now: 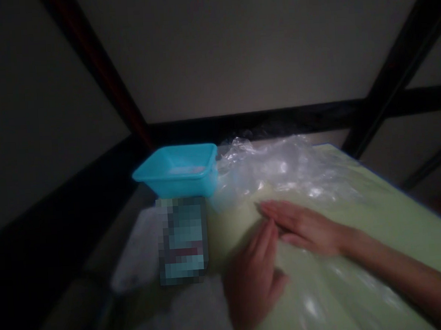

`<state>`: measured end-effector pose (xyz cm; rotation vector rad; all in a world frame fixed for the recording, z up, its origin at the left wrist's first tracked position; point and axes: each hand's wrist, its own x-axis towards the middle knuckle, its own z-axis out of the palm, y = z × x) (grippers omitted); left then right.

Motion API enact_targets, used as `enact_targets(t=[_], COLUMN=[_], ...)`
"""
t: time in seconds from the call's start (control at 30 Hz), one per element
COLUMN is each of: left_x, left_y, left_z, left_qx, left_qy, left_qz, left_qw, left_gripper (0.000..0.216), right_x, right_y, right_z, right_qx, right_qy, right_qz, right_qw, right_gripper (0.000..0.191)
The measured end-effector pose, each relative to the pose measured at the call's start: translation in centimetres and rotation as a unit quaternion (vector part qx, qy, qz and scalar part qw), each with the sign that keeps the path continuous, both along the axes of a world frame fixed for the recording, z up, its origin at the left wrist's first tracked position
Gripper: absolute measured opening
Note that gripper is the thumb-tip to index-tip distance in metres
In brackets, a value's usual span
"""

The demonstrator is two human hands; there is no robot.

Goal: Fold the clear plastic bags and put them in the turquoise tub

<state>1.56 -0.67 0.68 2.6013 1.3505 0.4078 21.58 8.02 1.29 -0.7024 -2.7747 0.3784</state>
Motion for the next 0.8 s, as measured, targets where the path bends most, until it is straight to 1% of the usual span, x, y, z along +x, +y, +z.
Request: enact_targets(t=[0.1,0.23,0.43,0.57,0.7,0.77,0.8], left_x=[-0.2,-0.5,-0.8,-0.8,-0.9,-1.0,-1.0], left_y=[0.4,0.4,0.4,0.4,0.5,0.5,0.5], left_z=[0.0,-0.4,-0.8,-0.7,-1.1,-1.5,-1.7], left_qx=[-0.025,-0.046,0.003,-0.004,0.011,0.038,0.053], left_qy=[0.022,0.039,0.054,0.069,0.055,0.031,0.017], left_qz=[-0.004,-0.003,-0.032,-0.035,-0.033,-0.053,-0.074], left_qw=[0.999,0.998,0.998,0.997,0.998,0.997,0.996], left_gripper=[0.075,0.084,0.083,0.085,0.083,0.080,0.079], right_x=[-0.4,0.0,1.9,3.0,3.3,3.3,3.2], right_y=[0.0,0.3,1.7,2.7,2.9,2.8,2.6], right_z=[-0.3,-1.1,-1.9,-2.3,-2.4,-2.1,-1.9], right_qx=[-0.001,-0.010,0.002,0.007,0.013,0.017,0.018], right_qy=[-0.013,-0.031,-0.040,-0.052,-0.046,-0.034,-0.027], right_qz=[-0.015,-0.046,-0.084,-0.105,-0.101,-0.095,-0.087], right_qw=[1.000,0.998,0.996,0.993,0.994,0.995,0.996], right_gripper=[0.059,0.067,0.072,0.073,0.072,0.072,0.070])
